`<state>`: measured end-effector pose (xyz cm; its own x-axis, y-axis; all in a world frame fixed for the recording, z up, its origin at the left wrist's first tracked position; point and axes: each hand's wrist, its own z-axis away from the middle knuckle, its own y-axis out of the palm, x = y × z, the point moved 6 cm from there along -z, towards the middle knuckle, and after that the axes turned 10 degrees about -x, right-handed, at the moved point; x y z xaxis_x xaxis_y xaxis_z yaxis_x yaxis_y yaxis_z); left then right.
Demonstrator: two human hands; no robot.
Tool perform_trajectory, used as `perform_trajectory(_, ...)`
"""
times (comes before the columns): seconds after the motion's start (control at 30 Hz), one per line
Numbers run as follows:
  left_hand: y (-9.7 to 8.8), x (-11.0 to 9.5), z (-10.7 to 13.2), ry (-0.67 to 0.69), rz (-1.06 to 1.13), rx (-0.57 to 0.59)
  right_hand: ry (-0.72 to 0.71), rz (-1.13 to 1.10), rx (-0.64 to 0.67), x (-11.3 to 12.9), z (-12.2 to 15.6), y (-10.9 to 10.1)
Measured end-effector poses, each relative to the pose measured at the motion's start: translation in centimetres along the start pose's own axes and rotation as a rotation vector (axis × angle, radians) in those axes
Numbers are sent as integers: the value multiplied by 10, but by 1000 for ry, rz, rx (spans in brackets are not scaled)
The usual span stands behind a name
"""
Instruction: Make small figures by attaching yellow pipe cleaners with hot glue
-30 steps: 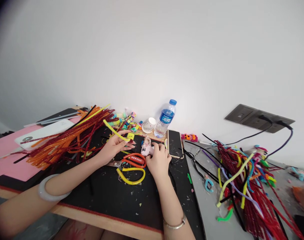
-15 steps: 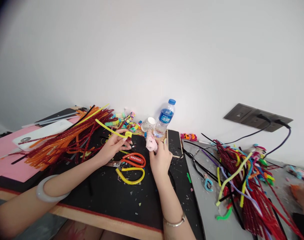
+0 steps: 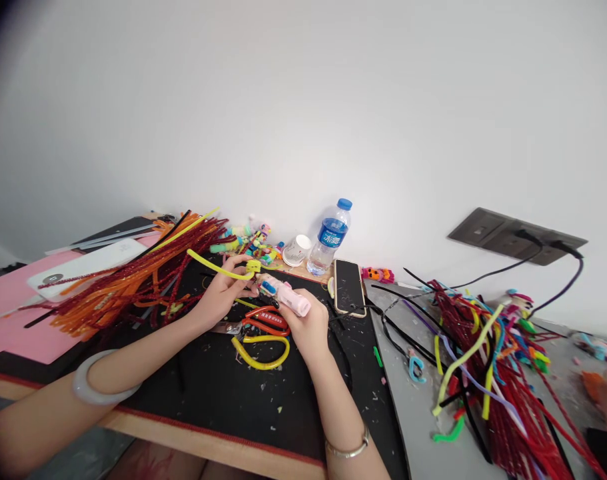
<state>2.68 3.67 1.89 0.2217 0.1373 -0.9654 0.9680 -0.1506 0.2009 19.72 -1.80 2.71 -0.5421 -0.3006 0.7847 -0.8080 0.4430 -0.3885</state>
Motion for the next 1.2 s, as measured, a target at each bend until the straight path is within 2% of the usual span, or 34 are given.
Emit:
perform_trajectory(0.37, 3, -6, 2, 17, -55, 8, 0, 43, -8, -2, 0, 0)
perform_trajectory(1.2, 1, -1, 0, 38, -56, 16, -26, 60, -20, -6, -1, -1)
